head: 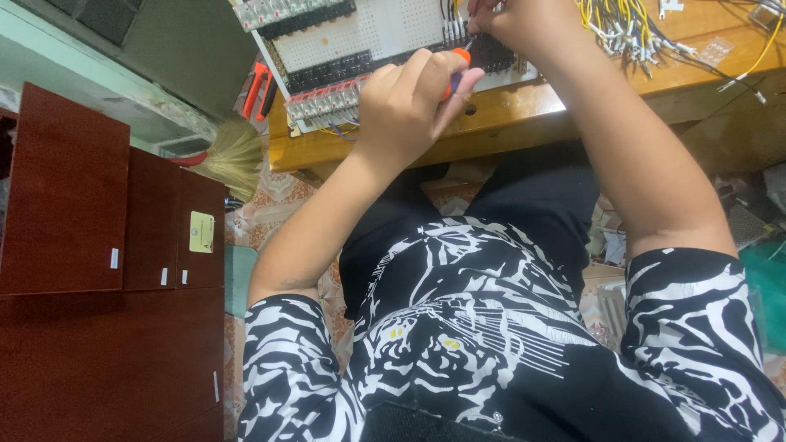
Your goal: Connecting and securing electrical wires to relay terminals on a control panel using a screwdriver.
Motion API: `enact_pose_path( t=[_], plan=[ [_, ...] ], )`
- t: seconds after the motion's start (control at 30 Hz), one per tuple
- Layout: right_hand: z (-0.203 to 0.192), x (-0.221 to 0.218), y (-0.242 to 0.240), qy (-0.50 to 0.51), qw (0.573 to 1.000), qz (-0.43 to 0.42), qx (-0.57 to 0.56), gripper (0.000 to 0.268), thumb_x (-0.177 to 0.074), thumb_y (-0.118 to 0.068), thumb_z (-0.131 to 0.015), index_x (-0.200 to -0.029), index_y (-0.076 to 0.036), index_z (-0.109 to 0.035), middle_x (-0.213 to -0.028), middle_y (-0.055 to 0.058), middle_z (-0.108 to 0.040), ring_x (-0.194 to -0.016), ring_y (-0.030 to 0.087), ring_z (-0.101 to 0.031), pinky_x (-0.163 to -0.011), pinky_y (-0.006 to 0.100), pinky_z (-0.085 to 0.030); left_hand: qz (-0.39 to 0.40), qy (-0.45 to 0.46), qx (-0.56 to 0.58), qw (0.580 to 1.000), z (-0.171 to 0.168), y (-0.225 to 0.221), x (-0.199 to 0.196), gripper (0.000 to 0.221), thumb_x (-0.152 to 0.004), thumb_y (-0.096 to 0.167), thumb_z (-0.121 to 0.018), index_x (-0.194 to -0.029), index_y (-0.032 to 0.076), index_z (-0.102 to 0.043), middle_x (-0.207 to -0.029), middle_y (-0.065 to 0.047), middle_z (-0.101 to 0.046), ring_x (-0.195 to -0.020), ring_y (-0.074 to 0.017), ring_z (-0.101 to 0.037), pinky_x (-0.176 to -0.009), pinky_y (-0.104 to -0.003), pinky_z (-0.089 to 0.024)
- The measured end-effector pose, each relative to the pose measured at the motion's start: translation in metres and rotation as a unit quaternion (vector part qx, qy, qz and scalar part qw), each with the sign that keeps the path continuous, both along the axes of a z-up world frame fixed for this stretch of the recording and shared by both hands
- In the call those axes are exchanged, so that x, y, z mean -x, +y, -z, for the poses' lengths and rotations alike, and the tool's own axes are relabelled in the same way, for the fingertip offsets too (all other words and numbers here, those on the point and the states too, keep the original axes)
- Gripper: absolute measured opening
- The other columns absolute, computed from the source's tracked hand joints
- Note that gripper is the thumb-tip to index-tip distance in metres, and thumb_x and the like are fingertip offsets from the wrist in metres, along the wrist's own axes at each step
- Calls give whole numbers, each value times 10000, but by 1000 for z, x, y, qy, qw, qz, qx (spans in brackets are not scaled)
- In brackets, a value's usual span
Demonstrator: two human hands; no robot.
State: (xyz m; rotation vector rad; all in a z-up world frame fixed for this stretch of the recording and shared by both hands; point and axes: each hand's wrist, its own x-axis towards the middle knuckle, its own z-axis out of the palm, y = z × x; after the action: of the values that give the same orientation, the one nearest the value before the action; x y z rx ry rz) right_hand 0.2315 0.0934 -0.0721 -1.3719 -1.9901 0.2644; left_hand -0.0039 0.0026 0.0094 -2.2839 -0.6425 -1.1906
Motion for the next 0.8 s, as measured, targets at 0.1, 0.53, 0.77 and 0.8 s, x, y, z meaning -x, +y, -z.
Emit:
enact_pose_path(
  t=[0.1,0.53,0.77,0.8],
  plan=[
    [-15,10,4,19,1000,-7,2,65,-998,-107,-760,-959,-159,-765,-984,-51,-763,-944,179,-682,-738,374,-500,-1,6,-8,1000,1,0,-1,233,-1019,324,-729,-1005,133,-599,-750,15,-604,-519,-148,-472,-481,-267,-363],
    [-29,12,0,49,997,-61,-29,169,-852,59,-699,-905,-95,-745,-822,-10,-753,-811,131,-701,-688,315,-512,-55,52,-70,995,-1,-4,-15,207,-1018,291,-649,-929,142,-535,-733,5,-443,-517,-142,-441,-523,-303,-331],
    [-18,6,5,69,994,-77,-35,209,-804,41,-647,-936,-80,-756,-918,55,-709,-850,177,-654,-663,324,-469,-162,98,-14,982,-6,-9,-42,497,-731,285,-834,-1106,164,-532,-867,-39,-479,-670,-208,-504,-636,-379,-329],
    [-16,4,9,52,996,-64,-38,249,-800,17,-635,-964,-122,-760,-928,42,-718,-849,183,-662,-670,331,-472,-161,93,-21,982,-4,-6,-45,426,-834,429,-785,-1056,164,-536,-830,-25,-485,-638,-197,-518,-600,-365,-338]
  ],
)
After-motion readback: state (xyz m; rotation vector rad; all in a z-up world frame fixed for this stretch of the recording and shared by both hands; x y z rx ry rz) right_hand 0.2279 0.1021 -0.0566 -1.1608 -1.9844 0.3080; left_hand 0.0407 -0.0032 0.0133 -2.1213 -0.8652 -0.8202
